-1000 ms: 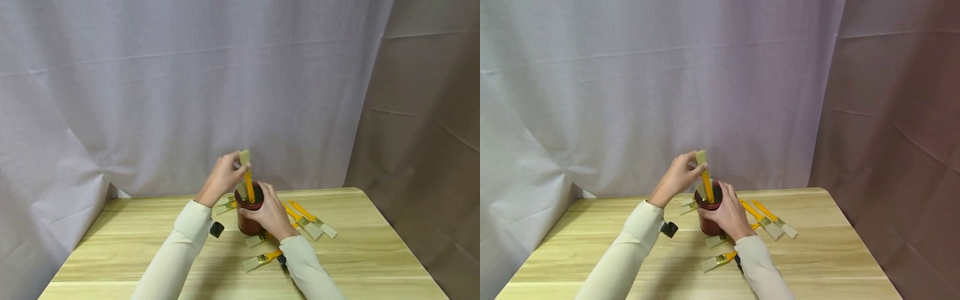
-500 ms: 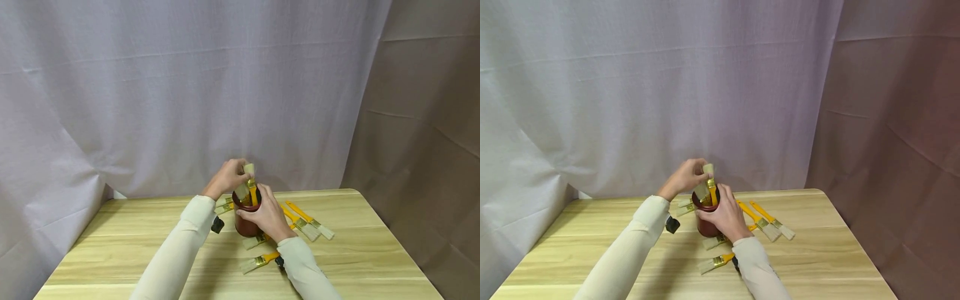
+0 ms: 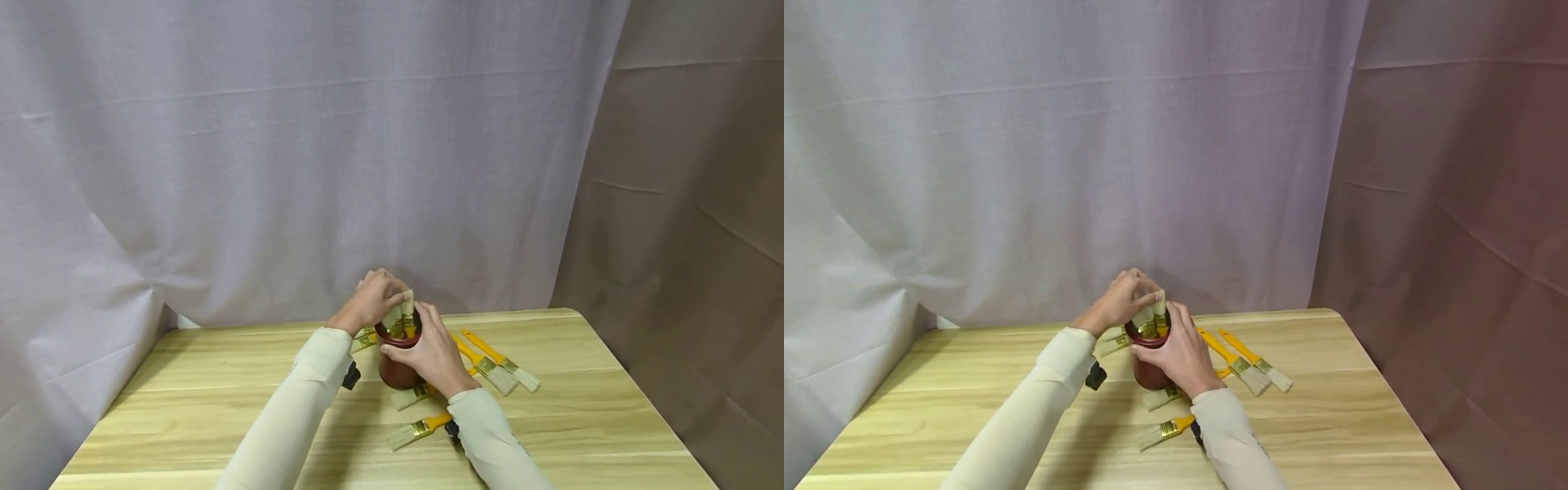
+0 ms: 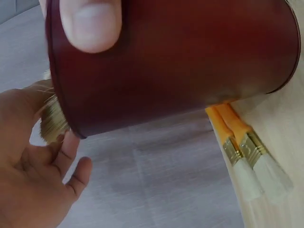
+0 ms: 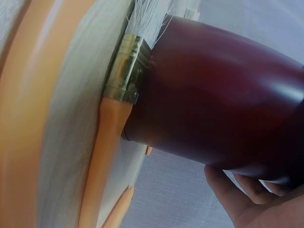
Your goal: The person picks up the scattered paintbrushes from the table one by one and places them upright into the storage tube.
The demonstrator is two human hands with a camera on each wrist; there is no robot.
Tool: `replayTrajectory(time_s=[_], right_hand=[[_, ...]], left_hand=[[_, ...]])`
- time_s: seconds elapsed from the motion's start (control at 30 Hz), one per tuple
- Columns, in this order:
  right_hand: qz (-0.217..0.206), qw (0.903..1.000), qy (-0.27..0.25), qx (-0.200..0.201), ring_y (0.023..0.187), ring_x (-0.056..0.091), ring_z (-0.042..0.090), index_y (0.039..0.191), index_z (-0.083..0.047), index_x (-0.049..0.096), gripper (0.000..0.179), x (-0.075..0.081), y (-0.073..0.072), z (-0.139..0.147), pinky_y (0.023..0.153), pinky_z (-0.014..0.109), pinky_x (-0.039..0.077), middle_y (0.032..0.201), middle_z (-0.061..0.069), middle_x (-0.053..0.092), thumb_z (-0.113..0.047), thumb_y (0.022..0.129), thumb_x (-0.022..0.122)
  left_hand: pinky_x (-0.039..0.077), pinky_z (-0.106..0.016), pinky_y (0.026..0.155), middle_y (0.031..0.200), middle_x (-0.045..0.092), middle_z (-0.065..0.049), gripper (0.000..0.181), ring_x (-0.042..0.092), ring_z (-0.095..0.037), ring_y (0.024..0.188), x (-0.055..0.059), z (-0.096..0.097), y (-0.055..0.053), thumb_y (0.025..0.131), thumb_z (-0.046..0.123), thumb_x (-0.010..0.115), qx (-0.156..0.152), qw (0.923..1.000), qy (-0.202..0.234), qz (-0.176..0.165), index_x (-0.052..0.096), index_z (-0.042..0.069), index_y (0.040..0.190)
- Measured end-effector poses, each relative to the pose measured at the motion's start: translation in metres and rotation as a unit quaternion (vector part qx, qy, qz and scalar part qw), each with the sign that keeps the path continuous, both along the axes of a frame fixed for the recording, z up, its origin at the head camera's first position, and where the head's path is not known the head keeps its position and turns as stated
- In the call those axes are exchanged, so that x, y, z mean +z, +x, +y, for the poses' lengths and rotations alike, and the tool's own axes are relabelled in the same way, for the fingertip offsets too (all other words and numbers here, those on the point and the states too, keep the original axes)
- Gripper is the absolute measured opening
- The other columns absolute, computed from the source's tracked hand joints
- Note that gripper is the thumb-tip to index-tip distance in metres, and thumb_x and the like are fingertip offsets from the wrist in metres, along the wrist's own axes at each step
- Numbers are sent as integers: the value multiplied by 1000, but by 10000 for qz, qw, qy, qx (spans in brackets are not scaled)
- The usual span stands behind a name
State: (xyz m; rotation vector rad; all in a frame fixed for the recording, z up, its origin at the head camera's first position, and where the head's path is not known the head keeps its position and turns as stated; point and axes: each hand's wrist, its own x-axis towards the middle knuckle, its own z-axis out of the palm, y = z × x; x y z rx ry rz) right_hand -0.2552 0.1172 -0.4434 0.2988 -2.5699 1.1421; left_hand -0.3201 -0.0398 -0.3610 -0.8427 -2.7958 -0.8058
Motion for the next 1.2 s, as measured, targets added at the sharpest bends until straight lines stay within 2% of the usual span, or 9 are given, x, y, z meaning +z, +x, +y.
replayTrajectory(time_s=[0.13,0.27,0.43,0.53,0.67,0.8,0.93,1.03,1.2], right_hand=[[40,10000,-54,51,127,60,32,157,-14,44,105,-1,0,0,100,54,54,151,2,48,-57,75,91],[53,9999,-86,87,125,60,31,159,-18,43,105,0,-2,2,98,55,55,151,1,48,-57,75,92],[-44,9997,-194,169,126,60,30,162,-21,39,107,1,0,6,99,56,54,152,1,46,-55,76,92],[-210,9989,-327,266,129,59,31,164,-23,35,110,1,1,10,101,57,53,154,2,43,-57,76,92],[-406,9968,-579,364,134,55,33,166,-21,27,117,1,1,15,106,58,50,158,7,39,-57,76,92],[-576,9936,-828,501,142,48,39,168,-15,14,126,1,2,17,114,60,43,163,18,32,-49,77,94],[-917,9878,-931,849,154,30,46,170,-13,-1,131,-3,6,12,119,64,34,173,23,11,-44,82,91],[-1083,9827,-999,1122,158,18,44,169,-16,-9,132,-6,9,5,121,64,29,175,21,-1,-37,84,89],[-1020,9779,-1137,1429,159,17,39,169,-11,-8,129,-11,16,-9,124,60,26,175,21,4,-27,86,90]], left_hand=[[49,-48,103,120,73,-8,20,62,-28,116,-6,1,-2,102,23,72,98,9995,289,-86,81,11,117],[56,-46,99,125,71,-14,30,68,-31,115,-4,0,2,104,23,70,144,9961,830,-249,74,4,127],[55,-48,100,130,67,-16,49,67,-33,117,6,-10,18,105,37,67,329,9863,1581,-322,64,3,140],[53,-49,104,135,66,-16,59,65,-31,123,5,-19,31,103,45,67,454,9790,1931,-470,57,5,146],[50,-51,110,146,60,-19,73,59,-36,133,-11,-25,49,100,53,68,629,9678,2340,-683,49,6,153],[46,-54,113,158,48,-21,89,52,-41,141,-41,-22,66,96,58,70,850,9559,2677,-852,38,6,161],[43,-58,114,162,40,-22,96,47,-41,145,-67,-18,74,95,55,73,836,9497,2872,-924,30,4,164],[42,-58,114,160,44,-19,96,49,-37,143,-75,-18,76,92,53,77,871,9487,2930,-808,33,8,164],[45,-54,111,151,51,-11,96,53,-29,136,-80,-26,77,82,53,87,1118,9475,2943,-562,41,18,159]])
